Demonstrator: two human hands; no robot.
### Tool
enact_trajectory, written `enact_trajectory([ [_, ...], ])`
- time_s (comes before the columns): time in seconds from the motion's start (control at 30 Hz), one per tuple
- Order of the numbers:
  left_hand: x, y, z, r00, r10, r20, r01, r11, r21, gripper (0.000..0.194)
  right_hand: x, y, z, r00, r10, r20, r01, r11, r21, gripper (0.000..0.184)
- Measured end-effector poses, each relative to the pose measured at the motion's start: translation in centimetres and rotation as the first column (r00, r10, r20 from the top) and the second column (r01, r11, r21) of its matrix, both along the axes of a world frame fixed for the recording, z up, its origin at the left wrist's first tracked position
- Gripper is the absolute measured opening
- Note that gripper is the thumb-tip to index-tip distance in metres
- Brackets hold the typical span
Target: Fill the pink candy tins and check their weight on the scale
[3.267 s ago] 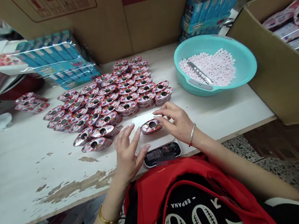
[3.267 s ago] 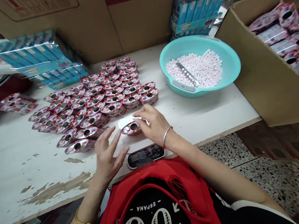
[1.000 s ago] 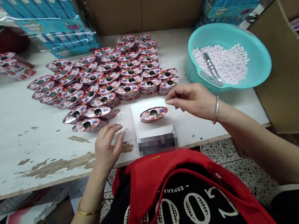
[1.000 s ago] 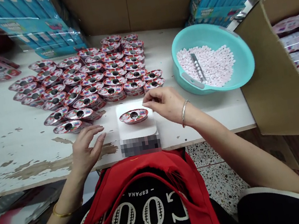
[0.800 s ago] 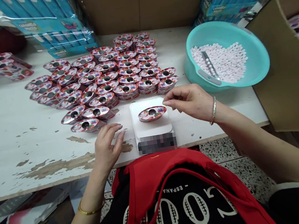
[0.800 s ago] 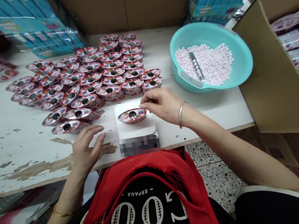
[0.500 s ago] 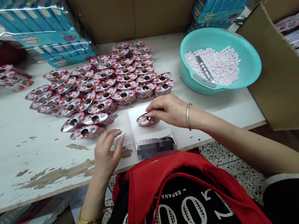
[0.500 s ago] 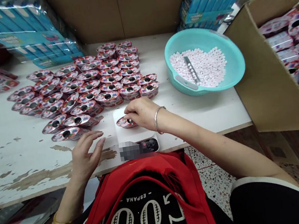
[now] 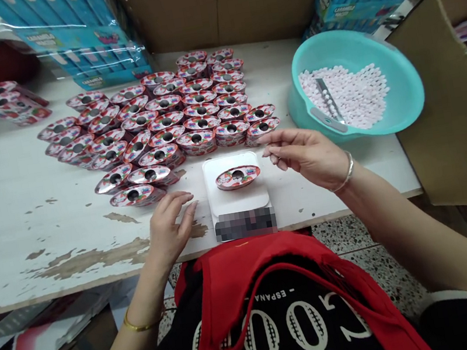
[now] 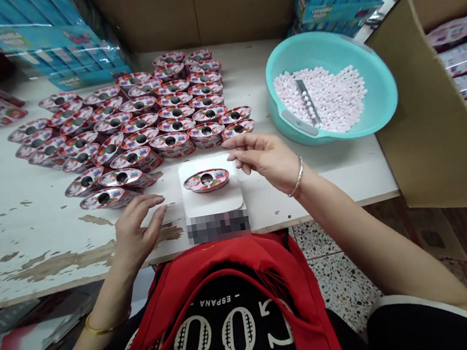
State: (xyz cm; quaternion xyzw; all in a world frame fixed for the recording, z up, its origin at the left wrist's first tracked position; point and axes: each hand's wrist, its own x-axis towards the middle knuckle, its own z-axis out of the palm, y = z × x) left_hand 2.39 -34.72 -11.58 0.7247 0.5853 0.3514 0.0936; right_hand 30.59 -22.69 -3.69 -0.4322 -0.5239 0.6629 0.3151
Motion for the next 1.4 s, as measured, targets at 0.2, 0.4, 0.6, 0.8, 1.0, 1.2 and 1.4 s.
enact_trajectory([
  [0.2, 0.4, 0.2, 0.1, 1.0, -0.008, 0.005, 0.008, 1.0, -0.021, 0.013, -2.8, -1.1, 0.0, 0.987, 0.134, 0.091, -0.142, 0.987, 0.078, 0.024],
  [0.4, 0.4, 0.3, 0.7, 1.0, 0.007, 0.003, -0.007, 1.0, 0.004, 0.012, -4.2, -0.6, -0.1, 0.989, 0.067, 0.13, -0.097, 0.966, 0.238, 0.021],
  [0.6, 1.2, 1.3, 1.2, 1.0, -0.007, 0.02, 0.006, 1.0, 0.025, 0.016, 0.5, -1.0, -0.6, 0.981, -0.192, 0.021, 0.19, 0.979, 0.077, 0.024],
  [0.8, 2.5, 2.7, 2.3, 0.998, -0.052, 0.03, 0.051, 0.998, 0.031, 0.017, 5.5, -3.7, -5.0, 0.858, -0.513, 0.019, 0.51, 0.846, -0.154, 0.035],
  [1.0, 4.3, 4.2, 2.9, 0.991, -0.131, 0.005, 0.131, 0.991, -0.01, 0.027, 6.8, -5.9, -8.0, 0.813, -0.579, 0.064, 0.575, 0.779, -0.252, 0.039],
  [1.2, 6.4, 5.3, 3.1, 0.929, -0.302, -0.215, 0.274, 0.95, -0.15, 0.043, 6.0, -6.5, -7.6, 0.825, -0.559, 0.081, 0.56, 0.789, -0.254, 0.039],
  [1.4, -3.7, 6.9, 8.5, 0.985, 0.067, -0.161, -0.052, 0.994, 0.101, 0.04, 6.1, -6.6, -6.7, 0.84, -0.497, 0.216, 0.54, 0.805, -0.246, 0.023],
])
